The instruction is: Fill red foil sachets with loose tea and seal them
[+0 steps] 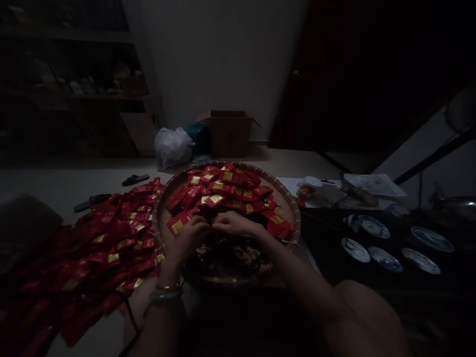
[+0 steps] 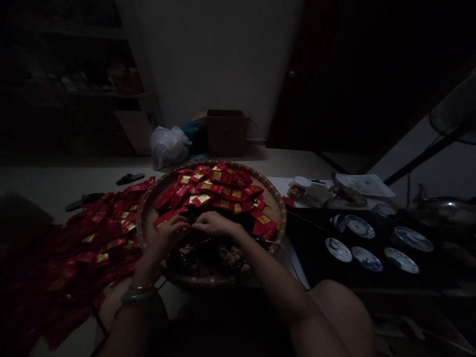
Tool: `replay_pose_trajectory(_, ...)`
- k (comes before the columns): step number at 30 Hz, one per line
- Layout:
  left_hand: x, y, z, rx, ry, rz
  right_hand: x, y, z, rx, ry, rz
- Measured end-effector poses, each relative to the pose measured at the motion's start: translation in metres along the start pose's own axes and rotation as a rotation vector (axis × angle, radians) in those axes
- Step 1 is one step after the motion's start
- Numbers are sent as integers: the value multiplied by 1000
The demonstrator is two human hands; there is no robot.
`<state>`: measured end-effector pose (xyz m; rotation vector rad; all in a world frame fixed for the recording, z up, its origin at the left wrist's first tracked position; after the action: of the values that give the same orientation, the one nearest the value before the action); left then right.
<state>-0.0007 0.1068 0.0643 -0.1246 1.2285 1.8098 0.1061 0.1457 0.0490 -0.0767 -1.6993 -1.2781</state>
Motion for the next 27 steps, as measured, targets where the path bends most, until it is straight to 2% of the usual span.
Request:
replay_pose_trajectory(2,4,2,-2,-13,11,8,-21,12,2,-106,-74,159)
replay_pose_trajectory(5,6,2,-3,-29,7,15,-60,14,4,-147,-257,105)
replay_pose_trajectory(7,5,1,-3,-37,-9,14,-76,1,7,-71,-314,27)
replay_pose_trajectory(11,4,-1,-3,-26,-20,29,-94,-40,9,226,-408,-182)
replay_pose_trajectory(13,3,2,-3,-44,-28,44,-92,-51,8,308,-400,-323)
replay_pose_trajectory(17,-1,12,-3,-83,-19,144,-71,-52,7,215,-265,-444)
replay_pose_trajectory(20,1,15,-4,-78,29,220,-62,-53,0,152,-233,-442)
replay_pose_trajectory(23,2,12,-5,-37,21,233,-58,-52,-4,86,-225,-402)
replay_pose_trajectory(27,9,8,-6,-17,50,180,-63,-34,-6,-50,-252,-289)
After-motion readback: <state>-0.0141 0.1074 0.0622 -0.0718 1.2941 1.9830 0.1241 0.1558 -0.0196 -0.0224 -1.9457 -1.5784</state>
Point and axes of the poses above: each hand's wrist, its own z-axis towards the middle knuckle, its own y-axis out of the back of the hand, x = y × z, the point moved 9 cm from there along z, towards the middle knuckle, and after that the axes turned 1 degree about -y, right-handed, at the moved point
